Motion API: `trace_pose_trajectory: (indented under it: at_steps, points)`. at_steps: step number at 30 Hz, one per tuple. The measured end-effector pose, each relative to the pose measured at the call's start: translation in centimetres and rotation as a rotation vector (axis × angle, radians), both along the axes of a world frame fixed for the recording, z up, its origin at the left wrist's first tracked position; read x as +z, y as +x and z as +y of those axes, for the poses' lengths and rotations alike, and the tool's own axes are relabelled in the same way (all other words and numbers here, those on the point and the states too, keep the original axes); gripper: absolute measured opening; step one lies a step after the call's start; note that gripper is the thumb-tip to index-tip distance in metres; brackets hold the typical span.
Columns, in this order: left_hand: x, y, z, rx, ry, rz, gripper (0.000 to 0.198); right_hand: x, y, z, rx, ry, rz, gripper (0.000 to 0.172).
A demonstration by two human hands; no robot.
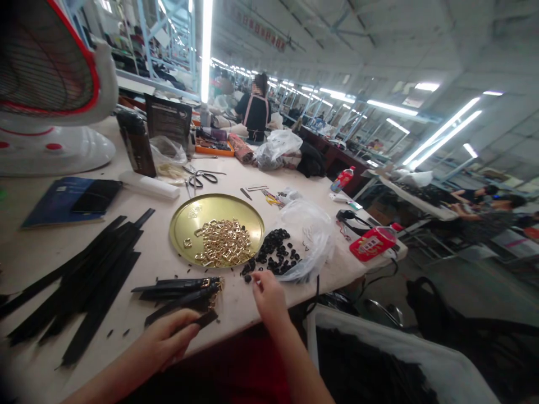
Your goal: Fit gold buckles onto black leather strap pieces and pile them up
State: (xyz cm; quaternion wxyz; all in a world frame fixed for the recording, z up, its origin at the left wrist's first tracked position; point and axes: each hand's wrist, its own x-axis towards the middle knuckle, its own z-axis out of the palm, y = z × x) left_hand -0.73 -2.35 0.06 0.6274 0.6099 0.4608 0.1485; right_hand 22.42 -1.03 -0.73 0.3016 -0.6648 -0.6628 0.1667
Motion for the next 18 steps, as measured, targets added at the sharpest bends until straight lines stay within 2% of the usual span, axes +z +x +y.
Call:
trace_pose_trajectory:
  at_steps: [2,5,10,12,16,18]
  points:
    - [0.0,0.3,0.3,0.053,-0.011,0.019,0.033,-0.9,2.2,2.5,0.008,-0.031,-0.155,0.025]
    - [-0.4,0.6,0.8,0.046,-0.064,-0.001,0.036,-2.1,3.6,4.8,0.028,-0.057,-0.178,0.022]
    - [-1.0,1.0,2.1,0.077,-0.181,-0.051,0.040,-2.8,3.2,4.7,-0.019,-0.035,-0.060,0.014]
    - [-0.8,1.5,2.9,0.107,-0.212,-0.093,0.040,-2.4,2.0,3.8,-0.036,-0.077,0.152,0.016]
    - [0.5,2.8,4.1,0.224,-0.213,-0.183,0.038,-0.6,-2.2,1.7,-0.009,-0.193,0.898,0.022]
    - [1.1,3.1,4.3,0.258,-0.196,-0.195,0.035,0.2,-4.2,1.0,0.019,-0.173,1.072,0.019]
